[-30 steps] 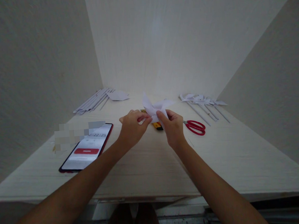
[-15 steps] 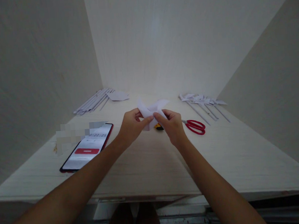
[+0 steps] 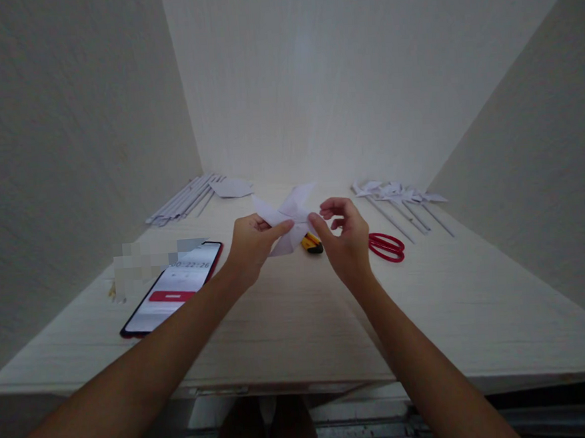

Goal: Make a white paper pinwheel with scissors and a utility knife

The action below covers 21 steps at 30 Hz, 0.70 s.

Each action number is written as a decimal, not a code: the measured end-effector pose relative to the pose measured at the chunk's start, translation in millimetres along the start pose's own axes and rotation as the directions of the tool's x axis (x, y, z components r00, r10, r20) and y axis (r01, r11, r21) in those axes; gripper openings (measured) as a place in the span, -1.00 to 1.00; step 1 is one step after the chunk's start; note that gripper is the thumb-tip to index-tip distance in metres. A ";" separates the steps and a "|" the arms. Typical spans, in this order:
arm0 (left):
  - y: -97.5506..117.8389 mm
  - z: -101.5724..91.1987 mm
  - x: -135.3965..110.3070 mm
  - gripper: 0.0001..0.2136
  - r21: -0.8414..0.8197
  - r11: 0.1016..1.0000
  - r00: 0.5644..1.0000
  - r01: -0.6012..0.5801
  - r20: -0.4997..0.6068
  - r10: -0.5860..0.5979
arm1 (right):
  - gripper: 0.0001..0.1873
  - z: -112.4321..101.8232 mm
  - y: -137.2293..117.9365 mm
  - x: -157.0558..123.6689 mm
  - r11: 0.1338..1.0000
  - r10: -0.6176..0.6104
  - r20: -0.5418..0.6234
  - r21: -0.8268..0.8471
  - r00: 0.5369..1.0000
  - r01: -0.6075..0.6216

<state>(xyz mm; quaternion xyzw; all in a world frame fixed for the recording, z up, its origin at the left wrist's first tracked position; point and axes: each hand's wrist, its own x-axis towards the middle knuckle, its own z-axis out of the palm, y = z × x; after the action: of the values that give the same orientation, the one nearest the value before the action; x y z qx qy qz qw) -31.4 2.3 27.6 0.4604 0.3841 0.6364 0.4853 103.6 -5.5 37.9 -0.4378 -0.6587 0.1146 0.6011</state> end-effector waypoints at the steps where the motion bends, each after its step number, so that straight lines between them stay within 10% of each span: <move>1: -0.4 0.1 0.5 -0.83 -0.009 1.000 1.000 -0.008 -0.016 0.007 | -0.87 -1.4 -2.8 -1.8 0.991 -0.094 -0.041 -0.103 0.995 0.090; 8: -6.0 1.4 1.5 -0.80 -0.077 0.997 0.998 -0.007 -0.058 0.002 | -0.87 3.9 -4.9 -13.3 0.849 -0.269 0.081 -0.451 0.960 0.276; 21: -14.0 4.0 -1.5 -0.76 -0.142 0.990 1.000 -0.007 0.012 0.008 | -0.95 11.5 2.6 -9.9 0.955 -0.082 0.039 -0.284 0.996 0.090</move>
<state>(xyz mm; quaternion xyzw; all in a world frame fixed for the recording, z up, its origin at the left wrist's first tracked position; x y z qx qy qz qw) -23.7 4.3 15.3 0.4303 0.3330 0.6609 0.5168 93.4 -6.7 26.4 -0.4892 -0.6949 -0.0020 0.5270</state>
